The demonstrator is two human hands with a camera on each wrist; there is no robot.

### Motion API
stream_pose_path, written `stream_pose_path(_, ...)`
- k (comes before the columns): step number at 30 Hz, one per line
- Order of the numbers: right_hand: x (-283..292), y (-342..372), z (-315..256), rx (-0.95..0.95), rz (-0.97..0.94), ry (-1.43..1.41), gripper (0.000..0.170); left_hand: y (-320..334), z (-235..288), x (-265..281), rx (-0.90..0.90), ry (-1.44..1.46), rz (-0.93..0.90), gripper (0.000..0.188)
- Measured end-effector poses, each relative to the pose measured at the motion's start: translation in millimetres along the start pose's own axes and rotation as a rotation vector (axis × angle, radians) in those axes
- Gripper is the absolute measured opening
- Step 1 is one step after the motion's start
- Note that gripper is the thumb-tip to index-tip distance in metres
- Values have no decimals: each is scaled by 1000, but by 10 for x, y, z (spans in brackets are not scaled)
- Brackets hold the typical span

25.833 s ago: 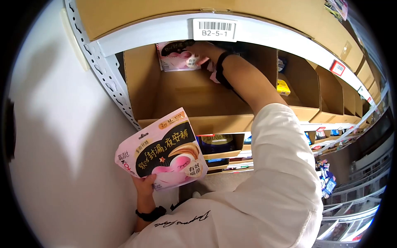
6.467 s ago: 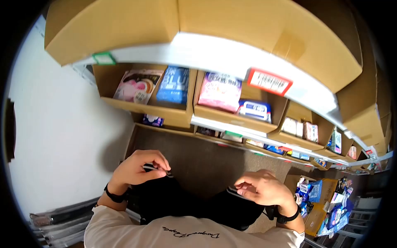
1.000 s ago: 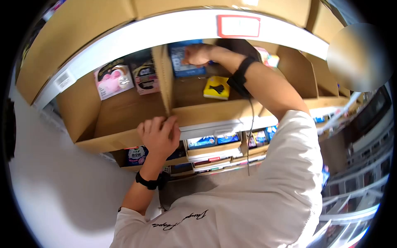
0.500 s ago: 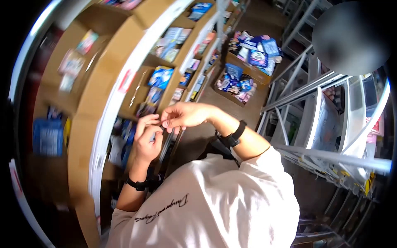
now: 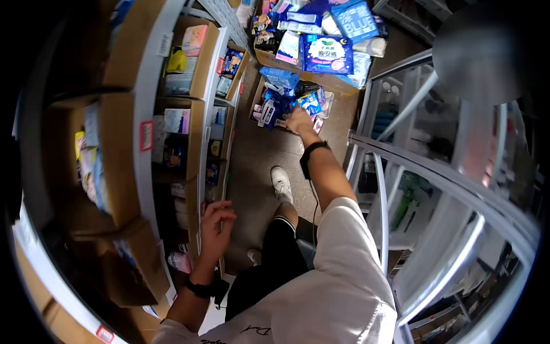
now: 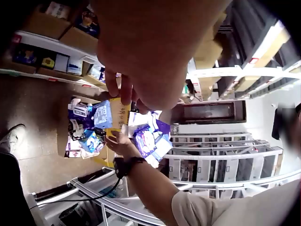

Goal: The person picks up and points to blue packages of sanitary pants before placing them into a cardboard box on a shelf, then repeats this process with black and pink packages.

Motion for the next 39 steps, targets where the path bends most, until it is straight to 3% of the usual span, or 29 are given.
stream_pose_path(2,55,-464,69,48,-22,134,56,-150,-219,-140,126,-43,3,9)
stream_pose_path(6,-41,-1321,131,135,2,231,67,-315,-625,-333,182,-92,-27,10)
stream_pose_path(8,-138,-1651,91,80,1,217,68,-395,-753,-374,414,35,-86,10)
stream_pose_path(10,-200,-1825,-3,32,45,227,63,-428,-963,-443,416,23,-67,10)
stream_pose_path(13,-536,-2208,261,52,109,193,79,-494,-1159,-486,457,44,-36,11)
stream_pose_path(14,-597,-2289,306,4,30,210,79,-505,-1184,-495,474,68,-33,12)
stream_pose_path(15,-698,-2288,348,31,140,149,72,-510,-1185,-492,492,93,-33,12)
stream_pose_path(18,-815,-2267,394,-83,109,106,48,-505,-1129,-414,519,91,-79,11)
stream_pose_path(20,-871,-2264,363,-44,158,152,31,-451,-1118,-380,534,101,-109,10)
stream_pose_path(22,-849,-2156,240,5,209,155,27,-456,-1117,-350,557,121,-97,11)
stream_pose_path(23,-814,-2052,134,3,203,151,27,-437,-1075,-307,587,137,-96,11)
stream_pose_path(26,-559,-1589,-271,240,355,40,26,-438,-999,-242,512,147,-47,11)
stream_pose_path(27,-410,-1336,-443,249,308,6,25,-459,-905,-200,497,157,-51,11)
stream_pose_path(28,-312,-1053,-536,410,421,-70,24,-460,-785,-149,450,155,-70,13)
stream_pose_path(30,21,-399,-790,614,405,-201,24,-540,-503,2,369,151,-66,14)
stream_pose_path(31,258,-44,-946,758,358,-250,22,-581,-284,106,338,151,-112,19)
stream_pose_path(32,572,446,-1223,769,301,-277,16,-583,-100,218,314,148,-155,25)
stream_pose_path(34,976,1112,-1466,962,235,-569,4,-558,154,472,282,193,-102,30)
stream_pose_path(36,1301,1698,-1682,941,69,-945,14,-433,410,718,266,250,-50,39)
stream_pose_path(39,1651,2358,-2267,898,-162,-1441,30,-228,754,1114,148,463,188,53)
Point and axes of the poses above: each hand's wrist, its own y-axis away from the middle knuckle, its own x-axis out of the back of the hand, z = x × y, the point moved 1 cm from there along -y, towards the middle knuckle, and after that the axes turned 9 degrees about -y, right-handed, at the moved point
